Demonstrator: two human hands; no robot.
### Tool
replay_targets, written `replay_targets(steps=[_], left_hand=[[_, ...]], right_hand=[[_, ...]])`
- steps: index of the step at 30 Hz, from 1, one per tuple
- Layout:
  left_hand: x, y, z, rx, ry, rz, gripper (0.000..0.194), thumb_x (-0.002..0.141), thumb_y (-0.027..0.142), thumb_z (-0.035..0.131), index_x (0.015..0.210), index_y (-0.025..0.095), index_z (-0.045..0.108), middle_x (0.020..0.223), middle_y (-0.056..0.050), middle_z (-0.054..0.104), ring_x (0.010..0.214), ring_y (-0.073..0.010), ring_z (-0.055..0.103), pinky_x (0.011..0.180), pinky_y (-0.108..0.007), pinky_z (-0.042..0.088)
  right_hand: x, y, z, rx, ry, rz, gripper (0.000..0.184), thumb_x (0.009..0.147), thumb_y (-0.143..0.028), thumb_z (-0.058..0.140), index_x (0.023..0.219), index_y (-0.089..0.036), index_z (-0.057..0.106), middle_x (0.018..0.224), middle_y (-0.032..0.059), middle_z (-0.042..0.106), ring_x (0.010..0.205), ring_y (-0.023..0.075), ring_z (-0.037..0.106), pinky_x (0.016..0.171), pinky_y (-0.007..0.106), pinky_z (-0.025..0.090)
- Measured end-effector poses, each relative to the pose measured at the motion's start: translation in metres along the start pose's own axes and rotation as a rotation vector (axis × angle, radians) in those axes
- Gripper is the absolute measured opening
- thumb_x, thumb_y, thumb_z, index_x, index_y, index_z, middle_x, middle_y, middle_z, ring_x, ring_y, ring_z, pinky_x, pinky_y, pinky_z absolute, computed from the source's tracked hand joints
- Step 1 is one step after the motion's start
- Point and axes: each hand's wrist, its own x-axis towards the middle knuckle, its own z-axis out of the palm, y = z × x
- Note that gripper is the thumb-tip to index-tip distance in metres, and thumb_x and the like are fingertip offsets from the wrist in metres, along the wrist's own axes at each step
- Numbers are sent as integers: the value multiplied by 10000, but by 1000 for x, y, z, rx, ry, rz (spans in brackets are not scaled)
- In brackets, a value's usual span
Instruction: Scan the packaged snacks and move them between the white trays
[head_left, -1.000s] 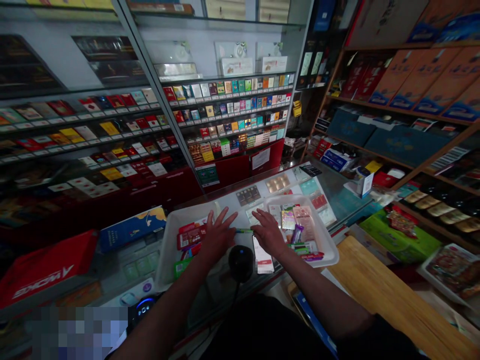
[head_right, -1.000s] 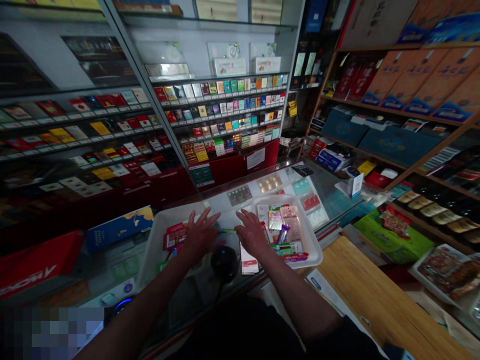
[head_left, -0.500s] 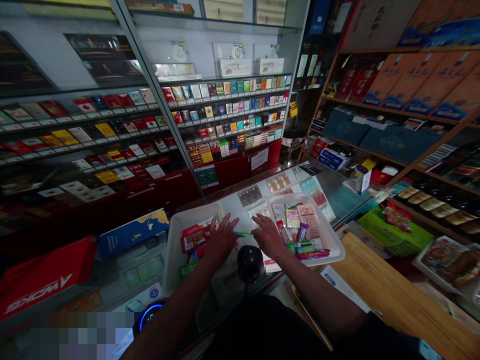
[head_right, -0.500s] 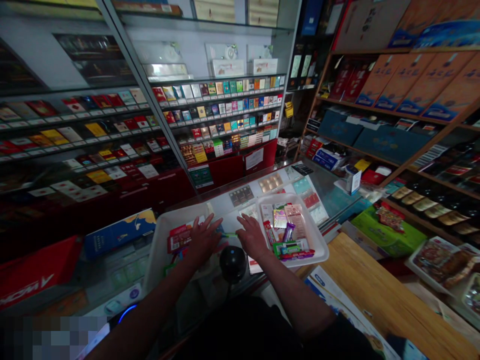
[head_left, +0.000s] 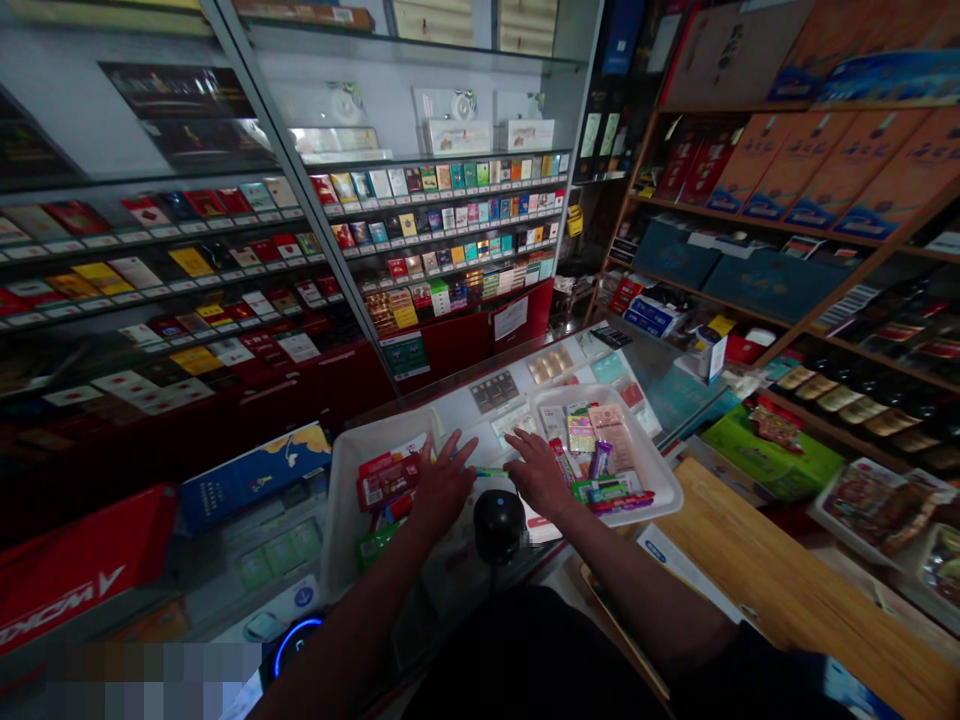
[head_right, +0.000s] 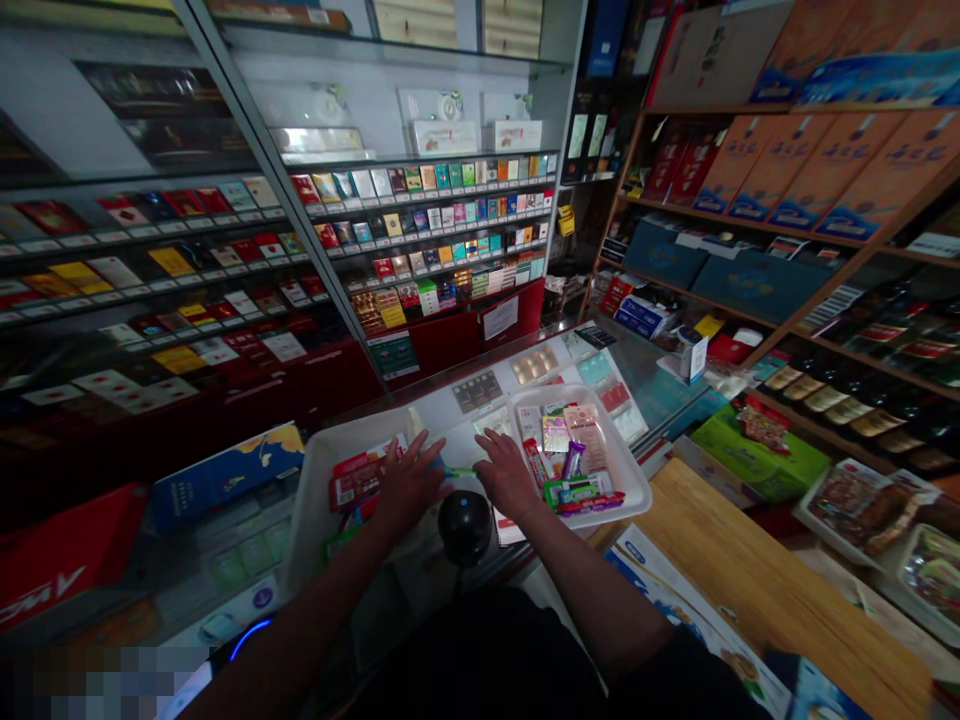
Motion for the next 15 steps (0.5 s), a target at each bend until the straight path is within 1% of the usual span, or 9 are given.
replay_targets(steps=[3, 5, 8, 12, 15], left_hand=[[1, -1, -6, 5, -2, -27, 100, 902, 256, 678, 990, 282, 717, 1579, -14, 495, 1530, -354, 316, 1225, -733, 100], [2, -3, -14, 2, -4, -50, 88, 905, 262, 671, 970, 279, 728, 1558, -32, 521, 1517, -368, 338, 1211, -754, 107], [0, -9, -29, 7, 11, -97, 114, 923, 245, 634, 955, 284, 737, 1530, -38, 551, 1502, -364, 367, 1204, -759, 123], [-8, -21, -47, 29, 41, -163, 134, 903, 208, 633, 934, 281, 741, 1530, -25, 552, 1494, -368, 380, 1209, -743, 144], [-22, -33, -58, 52, 53, -205, 138, 898, 206, 635, 941, 275, 746, 1534, -34, 547, 1497, -374, 372, 1216, -735, 135]], right_hand=[[7, -4, -7, -5, -10, -18, 137, 949, -198, 627, 985, -230, 755, 1502, 111, 550, 1506, 293, 345, 1183, 579, 334], [16, -7, -12, -11, -30, -42, 135, 943, -193, 636, 979, -228, 761, 1499, 111, 554, 1503, 296, 350, 1186, 573, 333], [32, -15, -15, -19, -68, -94, 143, 918, -155, 655, 973, -225, 768, 1494, 116, 559, 1496, 307, 360, 1190, 583, 320], [57, -28, -10, -4, -88, -180, 101, 897, -165, 690, 927, -213, 773, 1483, 125, 567, 1481, 330, 376, 1181, 593, 324], [74, -41, -2, 5, -106, -246, 71, 882, -175, 713, 915, -206, 769, 1484, 118, 565, 1470, 338, 387, 1183, 579, 324]])
